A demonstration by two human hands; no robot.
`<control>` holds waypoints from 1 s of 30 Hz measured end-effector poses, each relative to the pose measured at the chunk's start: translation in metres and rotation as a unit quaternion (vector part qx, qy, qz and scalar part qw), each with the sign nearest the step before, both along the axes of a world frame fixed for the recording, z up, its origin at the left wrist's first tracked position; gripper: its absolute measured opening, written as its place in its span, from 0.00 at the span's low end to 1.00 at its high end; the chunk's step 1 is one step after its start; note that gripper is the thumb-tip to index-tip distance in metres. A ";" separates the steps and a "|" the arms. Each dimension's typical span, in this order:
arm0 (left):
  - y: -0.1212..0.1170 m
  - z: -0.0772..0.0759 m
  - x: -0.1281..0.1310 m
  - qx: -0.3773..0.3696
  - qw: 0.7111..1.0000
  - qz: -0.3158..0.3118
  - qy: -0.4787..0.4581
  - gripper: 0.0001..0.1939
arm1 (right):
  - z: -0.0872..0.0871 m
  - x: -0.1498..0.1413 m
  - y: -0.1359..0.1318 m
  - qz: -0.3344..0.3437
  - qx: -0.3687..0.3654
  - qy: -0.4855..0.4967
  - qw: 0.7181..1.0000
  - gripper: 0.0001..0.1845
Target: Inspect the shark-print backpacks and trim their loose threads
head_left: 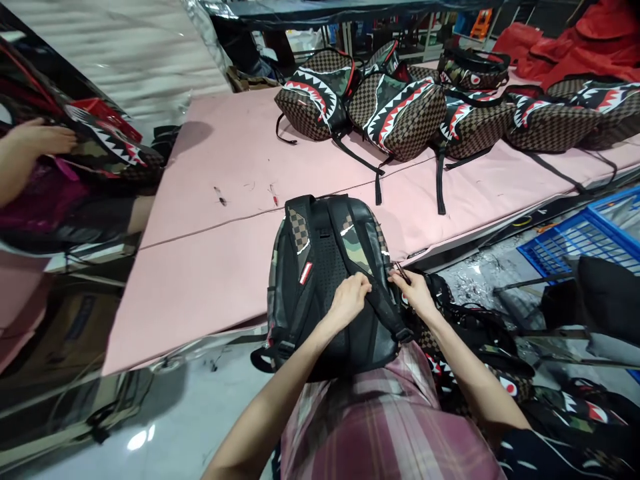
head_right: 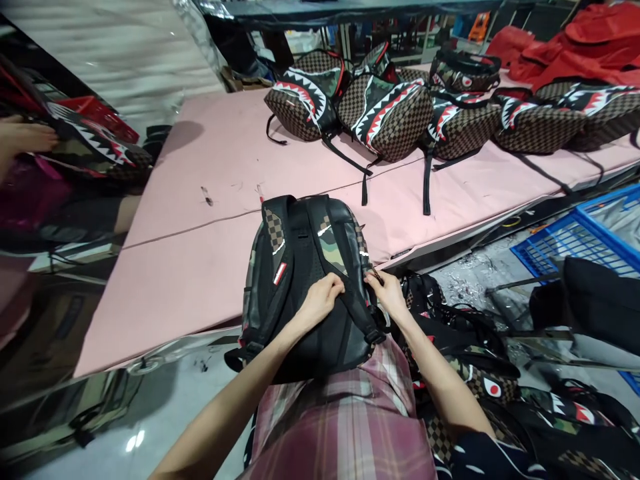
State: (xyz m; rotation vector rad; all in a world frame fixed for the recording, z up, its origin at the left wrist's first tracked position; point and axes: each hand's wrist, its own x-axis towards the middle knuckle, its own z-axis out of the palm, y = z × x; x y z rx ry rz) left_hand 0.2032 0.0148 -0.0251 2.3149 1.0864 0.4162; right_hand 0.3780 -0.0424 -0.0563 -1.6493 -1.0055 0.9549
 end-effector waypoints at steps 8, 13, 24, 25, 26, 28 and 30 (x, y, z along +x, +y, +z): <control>-0.001 -0.007 -0.001 0.169 0.982 -0.087 0.007 0.08 | -0.010 0.000 -0.026 0.058 -0.029 -0.050 0.997 0.16; 0.010 -0.002 0.010 0.181 0.968 -0.146 0.098 0.06 | -0.009 -0.001 -0.025 0.045 -0.045 -0.078 0.995 0.14; 0.021 0.001 0.005 0.098 0.981 -0.158 0.045 0.09 | 0.024 0.006 -0.033 0.105 0.010 -0.420 0.901 0.15; 0.020 0.000 0.004 0.099 0.982 -0.156 0.039 0.09 | 0.026 0.005 -0.031 0.124 0.023 -0.439 0.890 0.14; 0.019 0.000 0.003 0.098 0.983 -0.153 0.032 0.09 | 0.027 0.004 -0.028 0.139 0.033 -0.452 0.881 0.13; 0.017 -0.001 0.003 0.092 0.985 -0.148 0.017 0.09 | 0.030 0.002 -0.022 0.155 0.039 -0.468 0.869 0.12; 0.014 -0.003 0.002 0.086 0.987 -0.139 0.004 0.08 | 0.034 0.001 -0.017 0.165 0.038 -0.485 0.858 0.11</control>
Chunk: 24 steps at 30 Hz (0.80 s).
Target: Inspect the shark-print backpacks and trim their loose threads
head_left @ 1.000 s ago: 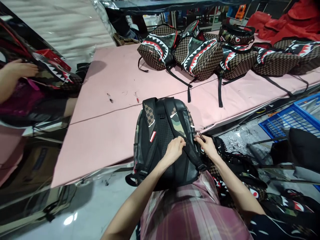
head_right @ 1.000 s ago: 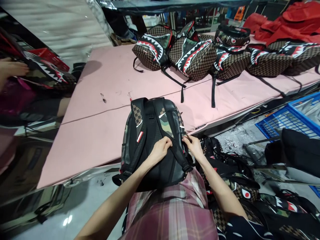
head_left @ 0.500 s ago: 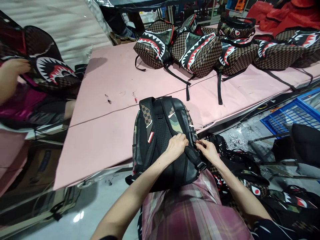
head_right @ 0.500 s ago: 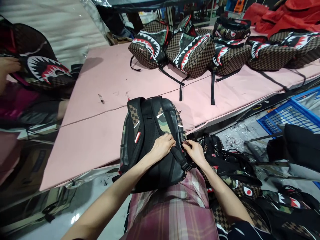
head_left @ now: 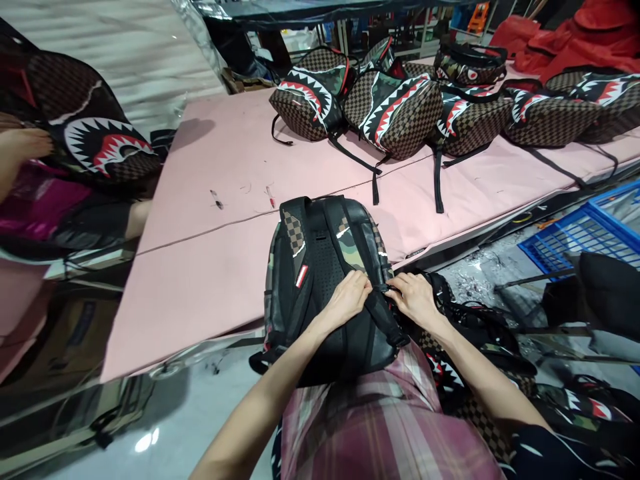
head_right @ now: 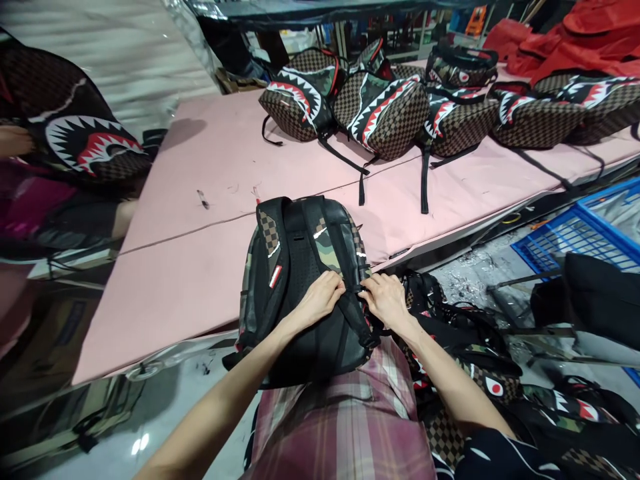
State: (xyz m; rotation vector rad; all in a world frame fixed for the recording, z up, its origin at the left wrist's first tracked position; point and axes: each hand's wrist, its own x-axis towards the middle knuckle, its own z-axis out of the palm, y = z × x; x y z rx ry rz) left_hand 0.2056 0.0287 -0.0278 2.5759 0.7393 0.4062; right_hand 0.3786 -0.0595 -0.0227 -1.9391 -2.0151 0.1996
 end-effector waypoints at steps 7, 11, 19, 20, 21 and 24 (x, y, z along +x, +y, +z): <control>-0.020 -0.016 -0.009 -0.020 0.993 0.085 -0.085 0.08 | 0.002 0.001 0.001 -0.009 -0.015 0.008 1.000 0.09; -0.030 -0.027 -0.012 -0.038 0.978 0.146 -0.147 0.07 | -0.003 0.002 -0.001 -0.018 -0.009 0.051 0.999 0.13; -0.037 -0.031 -0.011 -0.054 0.961 0.190 -0.196 0.06 | 0.009 -0.008 0.003 0.023 -0.005 -0.031 0.999 0.11; -0.038 -0.032 -0.010 -0.056 0.960 0.192 -0.198 0.06 | 0.011 -0.010 0.005 0.028 -0.006 -0.043 0.999 0.11; -0.038 -0.033 -0.009 -0.058 0.959 0.193 -0.199 0.06 | 0.013 -0.012 0.006 0.032 -0.007 -0.054 0.998 0.11; -0.036 -0.033 -0.006 -0.061 0.959 0.193 -0.200 0.07 | 0.017 -0.018 0.010 0.043 -0.012 -0.075 0.996 0.11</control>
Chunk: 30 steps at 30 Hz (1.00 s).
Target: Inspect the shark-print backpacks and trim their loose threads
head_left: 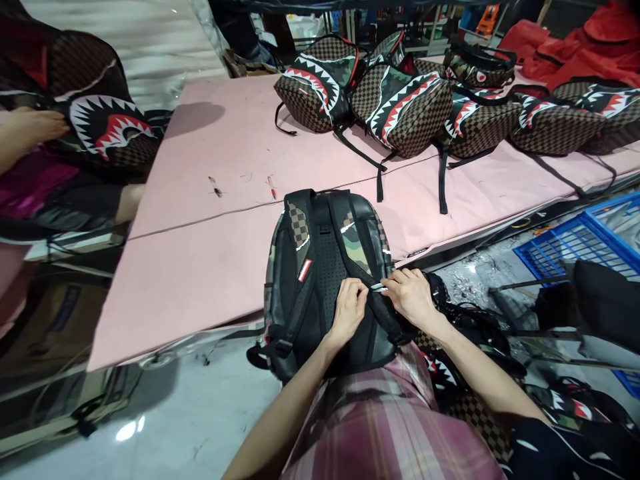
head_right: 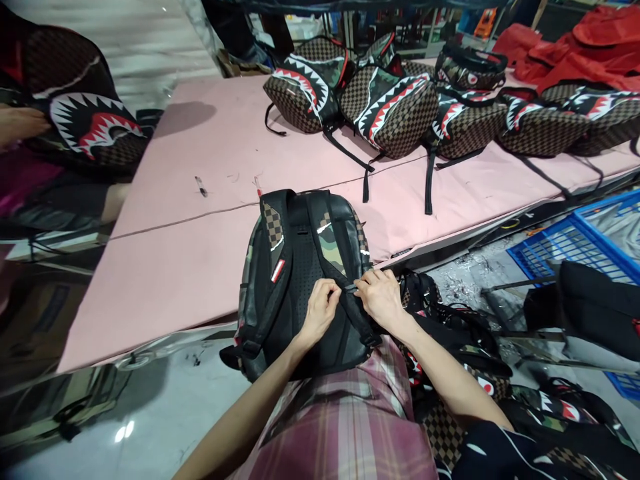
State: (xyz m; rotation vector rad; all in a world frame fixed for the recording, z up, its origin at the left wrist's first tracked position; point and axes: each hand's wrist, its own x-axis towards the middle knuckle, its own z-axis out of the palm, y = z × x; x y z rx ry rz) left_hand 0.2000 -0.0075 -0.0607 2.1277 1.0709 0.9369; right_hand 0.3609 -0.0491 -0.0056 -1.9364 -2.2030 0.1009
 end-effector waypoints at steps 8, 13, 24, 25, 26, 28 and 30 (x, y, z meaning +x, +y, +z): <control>0.005 0.034 -0.035 -0.167 0.970 -0.144 0.102 0.20 | -0.015 0.020 -0.009 -0.079 -0.027 0.218 0.972 0.11; 0.011 0.034 -0.033 -0.093 0.991 -0.018 0.098 0.14 | -0.025 0.023 -0.012 -0.156 -0.031 0.338 0.928 0.13; -0.005 0.020 -0.024 -0.293 0.931 -0.194 0.098 0.09 | -0.037 0.019 -0.008 -0.168 -0.073 0.430 0.884 0.19; -0.006 0.019 -0.026 -0.362 0.918 -0.151 0.056 0.09 | -0.037 0.016 -0.007 -0.161 -0.089 0.428 0.885 0.19; -0.006 0.017 -0.028 -0.413 0.907 -0.082 0.009 0.10 | -0.036 0.013 -0.005 -0.156 -0.106 0.426 0.885 0.16; -0.004 0.017 -0.025 -0.463 0.882 0.046 -0.079 0.16 | -0.034 0.005 -0.001 -0.155 -0.138 0.460 0.863 0.13; -0.001 0.021 -0.019 -0.486 0.858 0.082 -0.144 0.21 | -0.032 -0.001 0.002 -0.167 -0.161 0.550 0.802 0.14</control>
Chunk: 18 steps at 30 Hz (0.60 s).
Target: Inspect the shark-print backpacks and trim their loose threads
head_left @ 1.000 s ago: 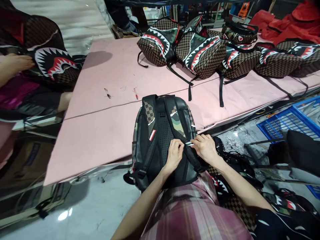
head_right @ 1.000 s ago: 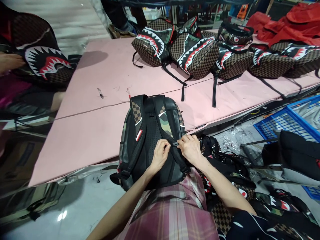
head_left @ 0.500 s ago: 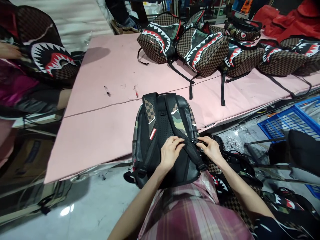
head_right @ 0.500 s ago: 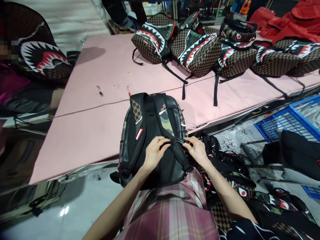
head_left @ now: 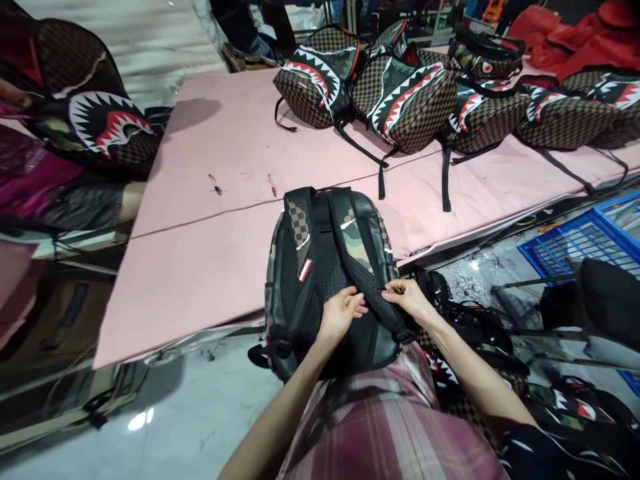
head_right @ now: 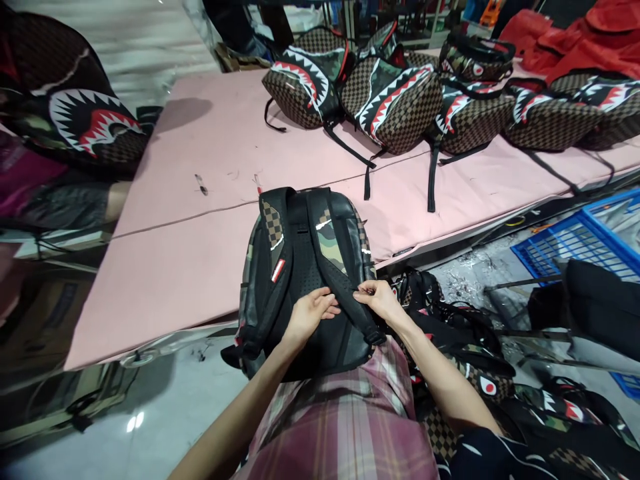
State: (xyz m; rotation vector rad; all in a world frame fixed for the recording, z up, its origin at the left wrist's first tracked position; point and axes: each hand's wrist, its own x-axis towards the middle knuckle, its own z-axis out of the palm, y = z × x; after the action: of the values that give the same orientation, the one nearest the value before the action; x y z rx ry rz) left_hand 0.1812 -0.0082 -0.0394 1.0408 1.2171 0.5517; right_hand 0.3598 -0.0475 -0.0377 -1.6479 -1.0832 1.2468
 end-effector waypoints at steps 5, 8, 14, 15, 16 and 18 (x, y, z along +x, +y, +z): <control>-0.002 0.020 0.013 -0.049 0.987 0.012 -0.150 0.19 | -0.004 -0.003 -0.003 -0.052 -0.018 0.140 0.989 0.16; -0.004 0.021 0.015 -0.056 0.984 0.038 -0.163 0.18 | -0.003 0.003 -0.007 -0.016 0.021 0.058 0.998 0.16; -0.001 0.013 0.014 0.001 0.991 0.056 -0.118 0.12 | 0.021 0.020 -0.009 0.035 0.166 -0.294 0.941 0.16; 0.000 0.013 0.014 0.008 0.993 0.052 -0.110 0.12 | 0.025 0.021 -0.008 0.048 0.190 -0.330 0.923 0.13; 0.001 0.013 0.014 0.012 0.993 0.050 -0.105 0.12 | 0.028 0.022 -0.006 0.065 0.215 -0.357 0.906 0.11; 0.001 0.014 0.015 0.017 0.994 0.051 -0.098 0.11 | 0.032 0.022 -0.001 0.105 0.260 -0.394 0.875 0.11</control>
State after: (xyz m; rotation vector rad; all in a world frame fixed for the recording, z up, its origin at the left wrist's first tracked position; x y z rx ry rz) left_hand 0.1957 -0.0070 -0.0249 0.9331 1.0942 0.7379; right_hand 0.3815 -0.0489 -0.0059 -1.6372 -1.9290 0.2770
